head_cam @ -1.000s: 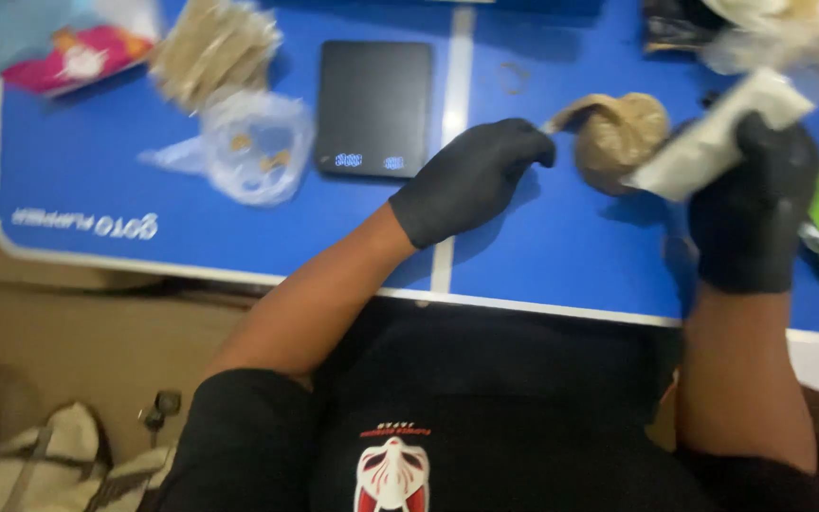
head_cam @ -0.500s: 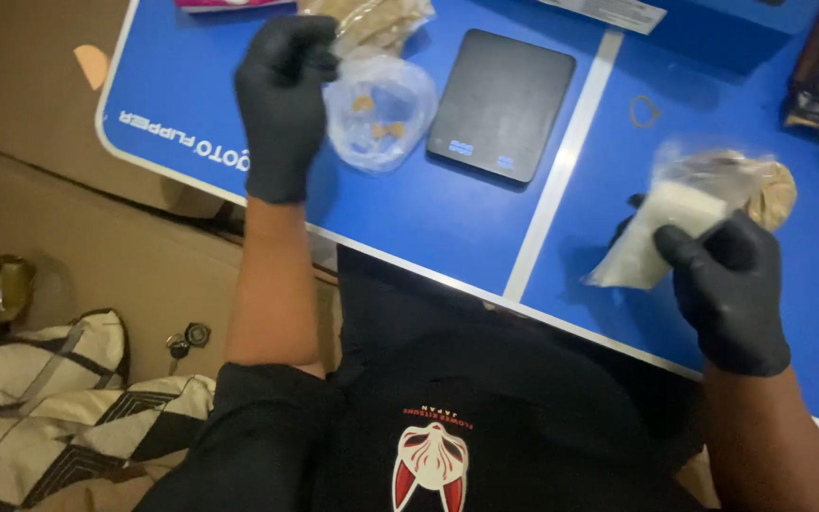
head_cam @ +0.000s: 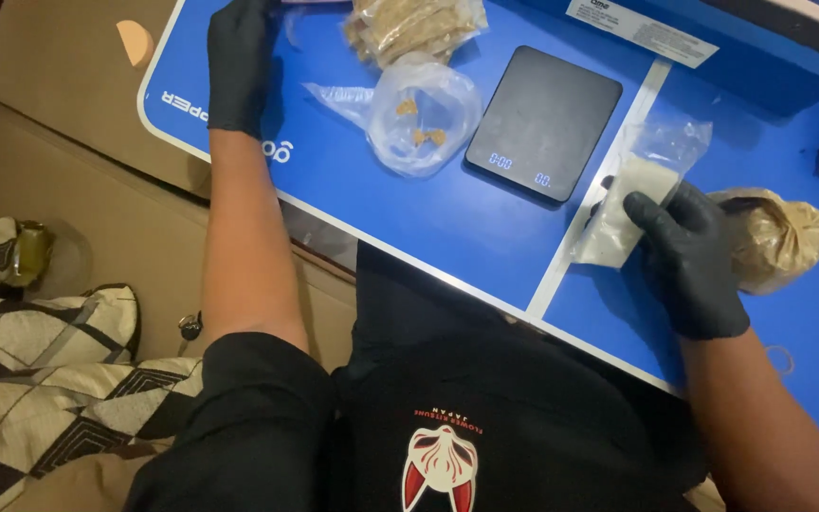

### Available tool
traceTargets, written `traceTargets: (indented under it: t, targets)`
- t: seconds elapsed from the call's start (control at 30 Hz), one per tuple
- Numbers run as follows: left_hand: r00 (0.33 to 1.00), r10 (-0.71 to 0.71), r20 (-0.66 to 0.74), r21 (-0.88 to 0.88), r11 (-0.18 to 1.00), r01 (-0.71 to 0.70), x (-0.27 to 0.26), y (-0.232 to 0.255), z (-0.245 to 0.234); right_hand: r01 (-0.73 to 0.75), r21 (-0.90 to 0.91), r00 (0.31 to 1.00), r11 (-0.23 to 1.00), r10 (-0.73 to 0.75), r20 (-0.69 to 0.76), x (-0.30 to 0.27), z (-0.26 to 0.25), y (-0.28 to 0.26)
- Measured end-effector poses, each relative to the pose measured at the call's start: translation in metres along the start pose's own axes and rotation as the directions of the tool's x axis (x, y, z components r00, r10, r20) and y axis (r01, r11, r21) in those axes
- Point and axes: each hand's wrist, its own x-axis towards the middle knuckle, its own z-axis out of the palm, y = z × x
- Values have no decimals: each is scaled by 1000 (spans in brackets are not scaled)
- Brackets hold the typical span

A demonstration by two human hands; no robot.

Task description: Weighing, heat-sealing, and wrapping small bags of material for final packaging.

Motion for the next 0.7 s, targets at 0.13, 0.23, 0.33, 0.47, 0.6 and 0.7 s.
traceTargets:
  t: [0.13, 0.23, 0.33, 0.47, 0.6, 0.7]
  targets:
    - [992, -106, -63, 57, 992, 110, -9, 1, -1, -130, 51, 990, 990, 132, -44, -4, -3, 10]
    - [974, 170, -149, 270, 955, -125, -9, 1, 1, -166, 127, 984, 978, 173, -41, -1, -7, 24]
    - [929, 218, -299, 40, 976, -216, -10, 26, 11, -88, 246, 994, 965, 100, -33, 1, -9, 31]
    - [953, -10, -301, -512, 845, -153, -16, 40, 21, -340, 572, 915, 746, 403, 18, 1, -5, 23]
    - [977, -29, -210, -551, 829, -94, -22, 87, 59, -324, 848, 946, 419, 135, 295, 0, -9, 36]
    - [996, 6, 86, -557, 830, 43, -39, 131, 108, -143, 550, 974, 823, 17, 228, -2, -17, 15]
